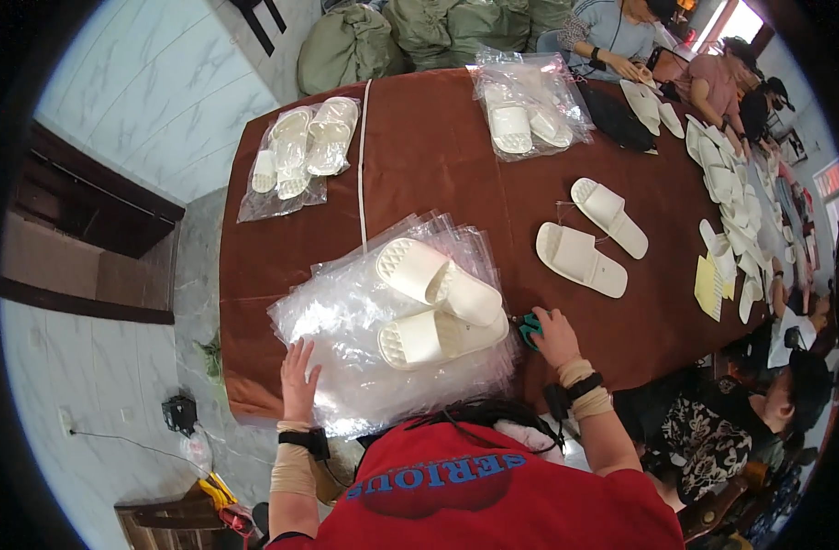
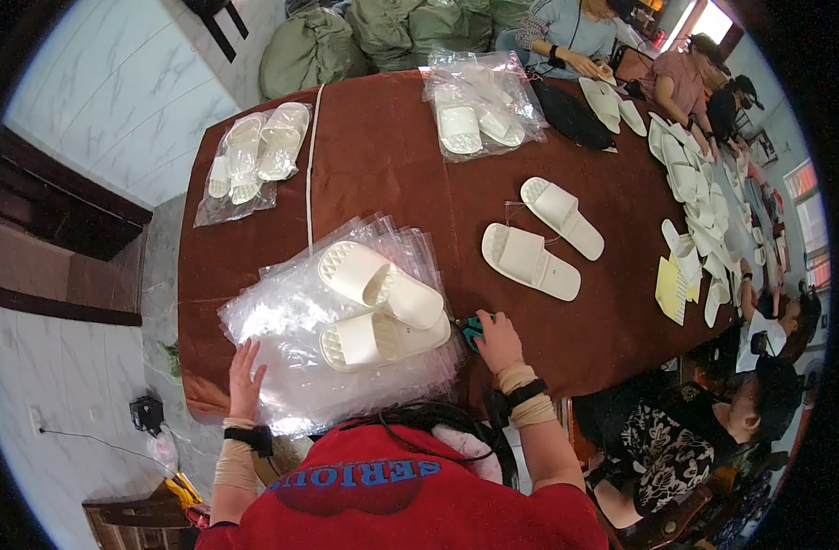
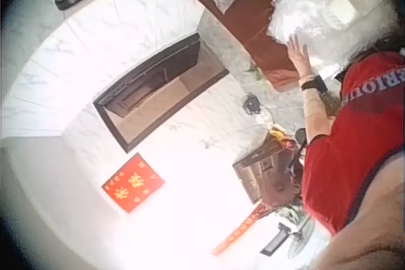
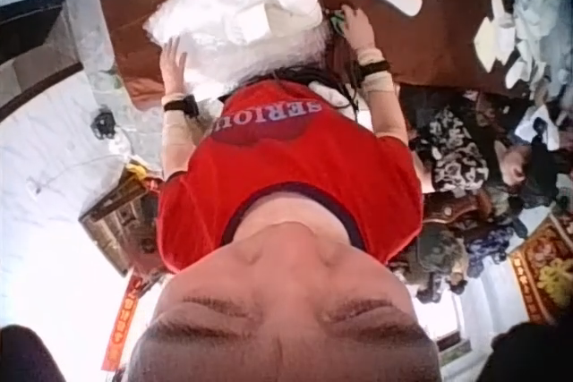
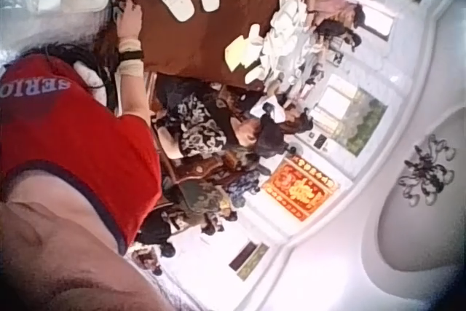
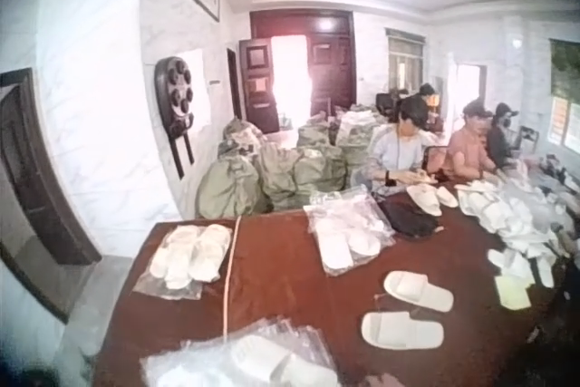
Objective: Packing finished white shoes into plastic bags and placing them into a large green collection sack.
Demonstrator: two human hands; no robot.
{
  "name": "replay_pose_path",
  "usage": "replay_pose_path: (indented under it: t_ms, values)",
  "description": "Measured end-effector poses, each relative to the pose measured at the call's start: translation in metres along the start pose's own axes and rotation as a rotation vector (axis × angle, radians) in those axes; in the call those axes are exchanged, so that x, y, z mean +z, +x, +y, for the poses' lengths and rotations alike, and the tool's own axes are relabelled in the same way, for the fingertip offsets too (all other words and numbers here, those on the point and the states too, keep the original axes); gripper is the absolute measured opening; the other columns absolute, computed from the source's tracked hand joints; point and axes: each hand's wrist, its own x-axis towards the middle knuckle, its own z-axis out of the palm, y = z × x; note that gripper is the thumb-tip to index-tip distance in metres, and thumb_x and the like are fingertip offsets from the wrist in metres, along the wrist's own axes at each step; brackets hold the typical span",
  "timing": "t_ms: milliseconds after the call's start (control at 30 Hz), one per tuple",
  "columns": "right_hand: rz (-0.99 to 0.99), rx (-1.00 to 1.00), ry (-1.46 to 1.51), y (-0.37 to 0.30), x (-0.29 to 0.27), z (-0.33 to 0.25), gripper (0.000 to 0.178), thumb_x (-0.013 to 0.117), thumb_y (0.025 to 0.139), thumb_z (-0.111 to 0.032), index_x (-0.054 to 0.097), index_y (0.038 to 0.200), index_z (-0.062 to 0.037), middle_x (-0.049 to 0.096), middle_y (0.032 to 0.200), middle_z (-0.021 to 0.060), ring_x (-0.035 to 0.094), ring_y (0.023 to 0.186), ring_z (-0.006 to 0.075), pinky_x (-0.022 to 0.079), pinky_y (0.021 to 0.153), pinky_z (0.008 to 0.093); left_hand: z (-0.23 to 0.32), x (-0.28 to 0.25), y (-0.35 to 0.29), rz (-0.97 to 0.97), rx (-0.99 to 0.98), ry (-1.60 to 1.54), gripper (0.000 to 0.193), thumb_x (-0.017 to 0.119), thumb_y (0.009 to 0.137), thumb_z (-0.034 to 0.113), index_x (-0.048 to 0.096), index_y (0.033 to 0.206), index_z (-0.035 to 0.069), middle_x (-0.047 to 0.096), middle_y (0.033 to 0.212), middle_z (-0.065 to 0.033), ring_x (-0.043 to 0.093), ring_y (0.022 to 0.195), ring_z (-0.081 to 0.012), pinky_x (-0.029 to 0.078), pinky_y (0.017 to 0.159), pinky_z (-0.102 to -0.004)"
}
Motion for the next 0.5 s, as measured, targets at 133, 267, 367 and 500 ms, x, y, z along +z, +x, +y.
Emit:
replay_pose_path:
  t_ms: [133, 267, 367, 500]
  values:
    - [0.131, -0.036, -0.030, -0.018, 0.003, -0.002, 0.056, 0.065, 0.079, -0.003, 0.050, 0.132, -0.0082, 0.050, 0.109, 0.0184, 0.052, 0.104, 0.0380, 0.051, 0.085, 0.0455, 0.047, -0.035, 0.013, 0.067, 0.048, -0.078, 0.023, 0.064, 0.085, 0.004, 0.065, 0.108, 0.006, 0.067, 0.107, -0.0130, 0.062, 0.099, -0.0339, 0.048, 0.087, -0.0420]
    - [0.158, 0.134, -0.167, -0.033, 0.021, 0.009, 0.038, 0.059, 0.082, -0.006, 0.056, 0.120, -0.0088, 0.051, 0.107, 0.0187, 0.052, 0.101, 0.0387, 0.052, 0.080, 0.0465, 0.106, -0.020, 0.052, -0.026, 0.320, -0.141, 0.013, 0.063, 0.086, 0.007, 0.065, 0.099, 0.008, 0.066, 0.092, -0.0135, 0.063, 0.088, -0.0338, 0.050, 0.075, -0.0412]
    - [0.214, 0.023, -0.151, -0.033, 0.033, 0.002, 0.033, 0.058, 0.081, -0.008, 0.056, 0.114, -0.0079, 0.052, 0.104, 0.0190, 0.053, 0.099, 0.0386, 0.052, 0.080, 0.0461, 0.108, 0.031, 0.070, 0.068, 0.179, -0.234, 0.018, 0.065, 0.087, 0.015, 0.063, 0.103, 0.006, 0.066, 0.098, -0.0132, 0.063, 0.091, -0.0334, 0.050, 0.075, -0.0420]
    - [0.180, -0.066, -0.297, -0.037, 0.023, 0.000, 0.027, 0.059, 0.081, -0.008, 0.055, 0.106, -0.0022, 0.054, 0.103, 0.0187, 0.054, 0.098, 0.0367, 0.053, 0.080, 0.0446, 0.123, 0.078, 0.099, 0.122, -0.017, -0.280, 0.024, 0.067, 0.086, 0.021, 0.063, 0.103, 0.004, 0.068, 0.095, -0.0138, 0.065, 0.089, -0.0335, 0.050, 0.073, -0.0420]
